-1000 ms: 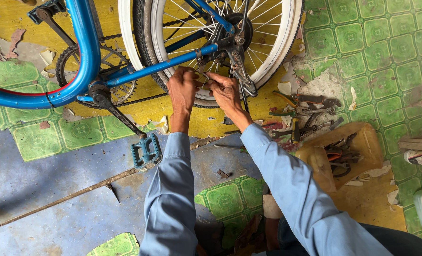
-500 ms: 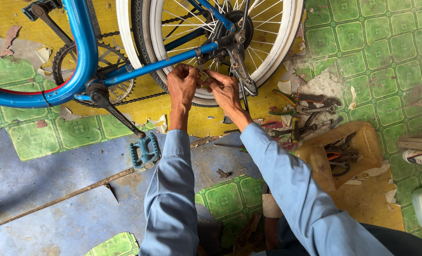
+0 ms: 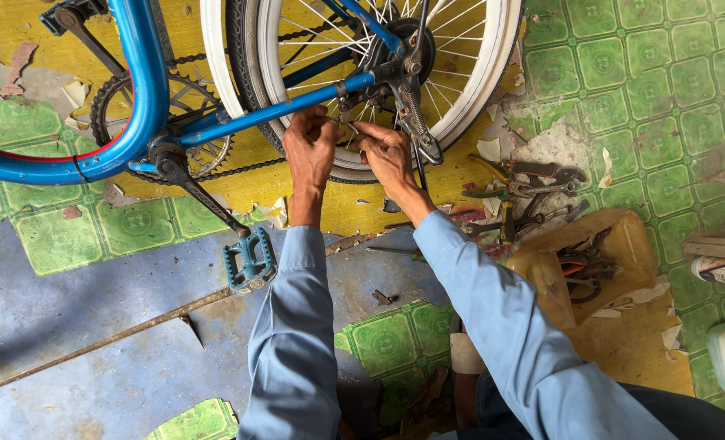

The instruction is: The person adjusts and tightens a metal clamp on the rear frame of a blue bicycle using a screwdriver and wrench. They repeatedly loosen and tighten the clamp while checking alignment near the rear wheel.

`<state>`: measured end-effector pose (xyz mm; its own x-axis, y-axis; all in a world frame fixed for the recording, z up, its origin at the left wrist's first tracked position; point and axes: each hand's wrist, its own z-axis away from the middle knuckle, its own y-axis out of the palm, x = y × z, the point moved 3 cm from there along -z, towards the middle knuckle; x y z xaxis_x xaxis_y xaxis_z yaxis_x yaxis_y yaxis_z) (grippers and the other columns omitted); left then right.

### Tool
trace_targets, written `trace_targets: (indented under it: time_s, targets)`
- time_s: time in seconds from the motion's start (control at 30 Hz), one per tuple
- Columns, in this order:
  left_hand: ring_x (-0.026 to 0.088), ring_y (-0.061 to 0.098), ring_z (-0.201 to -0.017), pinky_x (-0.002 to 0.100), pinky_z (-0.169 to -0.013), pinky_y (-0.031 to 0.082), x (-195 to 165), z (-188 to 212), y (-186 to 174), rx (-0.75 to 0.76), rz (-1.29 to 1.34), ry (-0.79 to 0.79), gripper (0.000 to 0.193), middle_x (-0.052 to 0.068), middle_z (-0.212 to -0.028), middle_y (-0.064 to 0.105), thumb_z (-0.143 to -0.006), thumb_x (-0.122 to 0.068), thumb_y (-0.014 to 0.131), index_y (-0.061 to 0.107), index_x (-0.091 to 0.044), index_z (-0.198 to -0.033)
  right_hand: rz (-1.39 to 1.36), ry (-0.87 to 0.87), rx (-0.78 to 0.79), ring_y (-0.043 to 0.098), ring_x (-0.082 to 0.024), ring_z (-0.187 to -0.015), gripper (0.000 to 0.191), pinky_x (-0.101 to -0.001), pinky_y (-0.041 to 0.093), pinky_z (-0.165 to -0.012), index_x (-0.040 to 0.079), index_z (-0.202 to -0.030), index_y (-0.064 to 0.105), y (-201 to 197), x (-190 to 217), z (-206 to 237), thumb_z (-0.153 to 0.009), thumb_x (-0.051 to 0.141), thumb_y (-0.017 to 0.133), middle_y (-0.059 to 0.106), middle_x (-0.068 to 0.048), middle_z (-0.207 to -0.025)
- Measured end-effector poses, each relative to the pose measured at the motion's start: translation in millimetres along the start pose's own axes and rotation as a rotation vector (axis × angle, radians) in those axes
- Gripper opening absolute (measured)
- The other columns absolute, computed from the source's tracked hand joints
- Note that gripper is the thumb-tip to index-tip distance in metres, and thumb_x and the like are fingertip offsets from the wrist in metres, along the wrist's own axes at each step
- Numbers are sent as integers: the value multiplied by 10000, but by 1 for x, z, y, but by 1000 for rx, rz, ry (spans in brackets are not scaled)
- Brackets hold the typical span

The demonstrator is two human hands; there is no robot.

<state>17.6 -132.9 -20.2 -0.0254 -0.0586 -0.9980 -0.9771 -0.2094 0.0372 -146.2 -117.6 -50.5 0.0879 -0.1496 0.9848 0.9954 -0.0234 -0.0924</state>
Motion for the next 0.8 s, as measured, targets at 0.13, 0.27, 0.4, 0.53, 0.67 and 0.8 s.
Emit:
trace_targets:
  time_s: [0.13,0.27,0.4,0.53,0.67,0.8]
  targets:
    - [167,796,-726,306,-684,641,-1,-1,4,22,-140,-93,163,107,-823,777,-922,-131,652,731,9,-953,49,-30,1,591,-56,-646,374,-226,529,-599,65,-1304,702,0,3,3,-955,1,580,775,-44,-903]
    - [175,796,-709,305,-667,633,-2,-2,4,52,-197,-83,169,124,-779,774,-949,-138,658,728,16,-948,20,-32,30,507,-52,-667,463,-224,474,-619,105,-1380,649,3,-3,1,-947,-25,550,716,-7,-880]
    - [170,794,-719,301,-665,633,1,-2,0,92,-139,-87,170,109,-781,780,-963,-148,683,740,12,-967,96,-191,49,574,-46,-809,432,-218,512,-770,90,-1396,663,4,-5,-1,-999,-33,543,687,8,-913]
    - [161,795,-719,298,-659,637,2,-2,1,98,-159,-85,167,106,-795,780,-962,-147,689,738,13,-973,76,-181,47,542,-62,-747,402,-236,504,-707,110,-1392,662,6,-6,3,-1025,-16,559,645,18,-861]
    - [163,793,-708,297,-657,635,0,-4,1,98,-179,-97,170,110,-799,781,-963,-146,681,738,14,-971,-83,-124,29,593,-55,-755,406,-235,535,-685,129,-1356,640,10,-2,8,-994,-28,544,691,117,-1168]
    - [171,794,-688,300,-650,636,-4,-4,2,99,-207,-157,164,110,-789,776,-960,-132,666,734,17,-965,-105,-12,18,488,-51,-669,399,-227,430,-575,131,-1368,691,9,-2,7,-1015,-15,577,658,7,-851]
